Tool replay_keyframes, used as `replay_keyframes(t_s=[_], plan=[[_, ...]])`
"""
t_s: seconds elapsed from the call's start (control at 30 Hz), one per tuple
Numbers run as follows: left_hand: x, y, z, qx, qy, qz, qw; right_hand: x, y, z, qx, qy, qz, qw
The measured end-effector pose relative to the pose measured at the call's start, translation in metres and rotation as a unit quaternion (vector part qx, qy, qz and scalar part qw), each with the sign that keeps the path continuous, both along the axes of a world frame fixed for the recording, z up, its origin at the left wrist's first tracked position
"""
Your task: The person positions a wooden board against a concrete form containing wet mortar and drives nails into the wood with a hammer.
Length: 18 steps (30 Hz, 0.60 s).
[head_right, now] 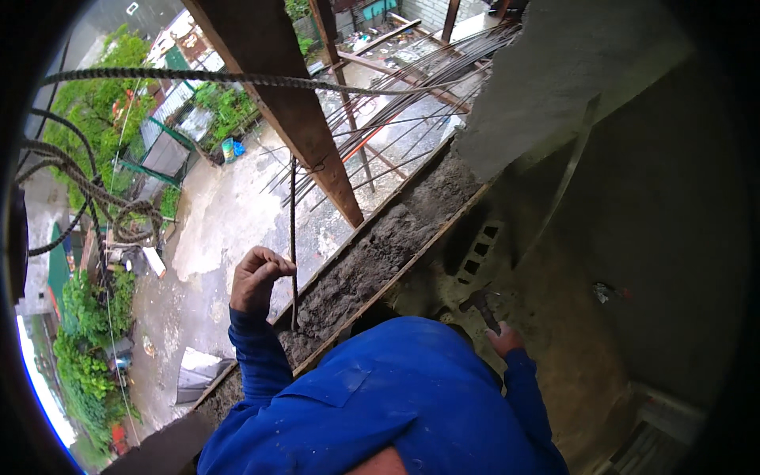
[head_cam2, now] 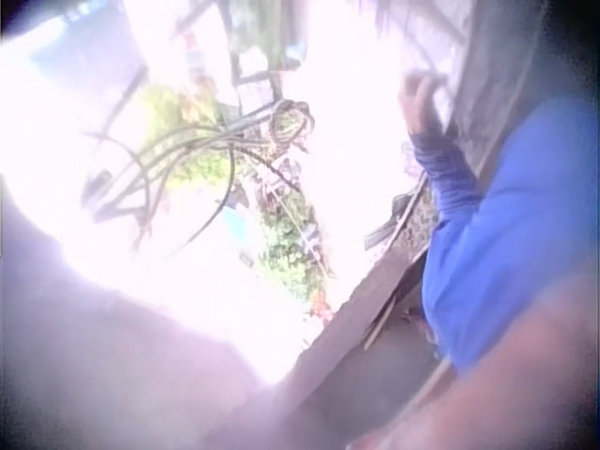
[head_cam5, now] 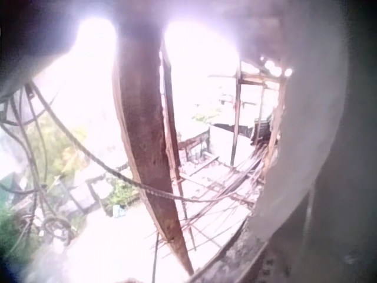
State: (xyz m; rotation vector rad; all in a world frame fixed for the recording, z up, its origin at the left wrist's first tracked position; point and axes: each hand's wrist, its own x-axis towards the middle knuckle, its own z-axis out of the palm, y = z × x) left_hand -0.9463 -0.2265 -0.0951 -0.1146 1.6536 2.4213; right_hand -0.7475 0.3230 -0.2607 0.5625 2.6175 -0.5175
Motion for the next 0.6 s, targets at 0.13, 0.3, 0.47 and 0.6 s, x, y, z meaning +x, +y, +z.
replay_keyframes(t_s=[0.13, 0.3, 0.47, 0.6], plan=[[-0.002, 0.022, 0.001, -0.003, -0.044, -0.042, 0.998, -0.008, -0.004, 0.016, -0.051, -0.149, -0.012, 0.987], [-0.027, 0.059, -0.012, -0.005, -0.078, -0.112, 0.991, 0.022, -0.005, 0.014, -0.01, -0.117, -0.037, 0.992], [-0.068, 0.108, -0.029, 0.009, -0.065, -0.112, 0.992, 0.057, 0.008, -0.01, 0.022, -0.104, -0.073, 0.992], [-0.099, 0.133, -0.04, 0.017, -0.073, -0.056, 0.996, 0.072, 0.011, -0.021, 0.009, -0.136, -0.078, 0.988]])
